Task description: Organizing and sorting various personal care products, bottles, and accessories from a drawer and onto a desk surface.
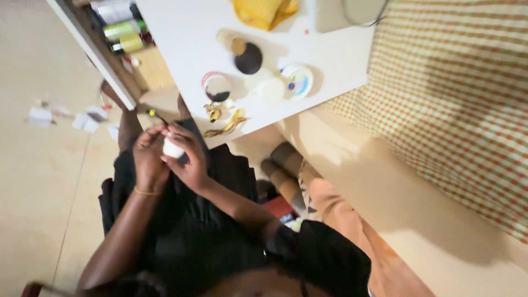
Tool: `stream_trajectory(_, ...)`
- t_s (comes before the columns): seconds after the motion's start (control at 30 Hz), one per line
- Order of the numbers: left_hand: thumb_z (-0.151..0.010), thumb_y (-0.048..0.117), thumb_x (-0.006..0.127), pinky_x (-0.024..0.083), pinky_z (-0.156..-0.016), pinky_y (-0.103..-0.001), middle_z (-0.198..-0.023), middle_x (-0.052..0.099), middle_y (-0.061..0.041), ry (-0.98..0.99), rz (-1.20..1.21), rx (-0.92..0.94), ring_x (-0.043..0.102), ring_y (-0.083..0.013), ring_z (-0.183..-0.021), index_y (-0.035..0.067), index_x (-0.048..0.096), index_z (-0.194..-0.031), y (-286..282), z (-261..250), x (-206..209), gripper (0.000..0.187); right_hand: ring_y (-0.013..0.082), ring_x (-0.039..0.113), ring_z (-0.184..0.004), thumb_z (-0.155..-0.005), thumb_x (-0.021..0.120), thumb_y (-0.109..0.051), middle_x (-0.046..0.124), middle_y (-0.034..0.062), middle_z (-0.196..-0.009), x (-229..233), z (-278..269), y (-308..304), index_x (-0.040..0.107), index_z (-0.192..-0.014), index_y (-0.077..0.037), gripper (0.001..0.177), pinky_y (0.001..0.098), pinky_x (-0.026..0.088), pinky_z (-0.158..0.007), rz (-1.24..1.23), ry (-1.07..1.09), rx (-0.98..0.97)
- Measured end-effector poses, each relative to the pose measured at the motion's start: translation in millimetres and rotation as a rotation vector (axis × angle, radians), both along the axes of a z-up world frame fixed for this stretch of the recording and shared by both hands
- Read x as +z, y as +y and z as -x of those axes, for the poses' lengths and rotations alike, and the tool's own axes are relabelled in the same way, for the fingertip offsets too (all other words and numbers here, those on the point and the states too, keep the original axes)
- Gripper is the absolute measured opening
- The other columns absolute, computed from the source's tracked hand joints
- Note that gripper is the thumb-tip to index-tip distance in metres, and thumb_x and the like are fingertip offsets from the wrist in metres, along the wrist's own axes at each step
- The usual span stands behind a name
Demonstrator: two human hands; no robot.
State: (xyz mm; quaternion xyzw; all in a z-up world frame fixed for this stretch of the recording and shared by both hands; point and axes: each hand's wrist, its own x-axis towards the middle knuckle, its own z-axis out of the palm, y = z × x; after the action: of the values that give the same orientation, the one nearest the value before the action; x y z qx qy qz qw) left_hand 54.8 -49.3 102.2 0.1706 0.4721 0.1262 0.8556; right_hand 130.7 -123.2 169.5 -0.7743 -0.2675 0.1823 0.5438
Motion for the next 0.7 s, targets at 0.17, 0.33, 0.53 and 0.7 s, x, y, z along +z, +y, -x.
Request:
stream_trajectory(0.17,-0.101,-0.003,0.054,0.058,-0.086,-0.026,-0.108,0.073,-0.008,0.021,0.001,-0.105,0.069,-0.0129,-0.094,-0.001,0.067,-0.117,-16.5,-46.0,25.8,0.021,0.0292,0.061,-0.135,-0.094,0.072,0.004,0.059,0.0133,-0.142,8.0,-14.5,-31.1,0.061,-0.134,-0.002,0.042,0.0378,0.051,-0.116,-0.054,0.121,-0.175)
stream_trajectory(0.33,-0.101,-0.003,0.064,0.05,-0.07,-0.024,-0.101,0.07,-0.006,0.004,-0.203,-0.199,0.064,-0.0099,-0.086,-0.001,0.066,-0.114,-20.8,-80.9,55.0,0.013,0.0274,0.06,-0.136,-0.095,0.07,0.003,0.058,0.0131,-0.143,-3.9,-22.3,-52.4,0.06,-0.135,-0.004,0.042,0.0377,0.054,-0.114,-0.158,0.195,-0.223)
stream_trajectory(0.53,-0.097,-0.007,0.075,0.054,-0.088,-0.03,-0.105,0.072,-0.008,0.136,-0.927,-0.147,0.067,-0.0175,-0.096,0.0,0.069,-0.107,-15.3,-119.3,68.3,0.014,0.0267,0.058,-0.138,-0.101,0.068,-0.001,0.058,0.0112,-0.145,3.3,-34.4,-73.5,0.057,-0.138,-0.004,0.039,0.039,0.055,-0.111,-0.262,0.329,-0.362)
stream_trajectory(0.7,-0.085,-0.01,0.079,0.052,-0.095,-0.042,-0.107,0.072,-0.01,0.123,-1.435,-0.454,0.066,-0.0314,-0.105,0.003,0.073,-0.103,-21.0,-133.5,67.8,0.023,0.0259,0.055,-0.139,-0.103,0.068,-0.001,0.056,0.0127,-0.148,0.9,-42.5,-95.7,0.056,-0.14,-0.004,0.039,0.0354,0.049,-0.112,-0.221,0.33,-0.381)
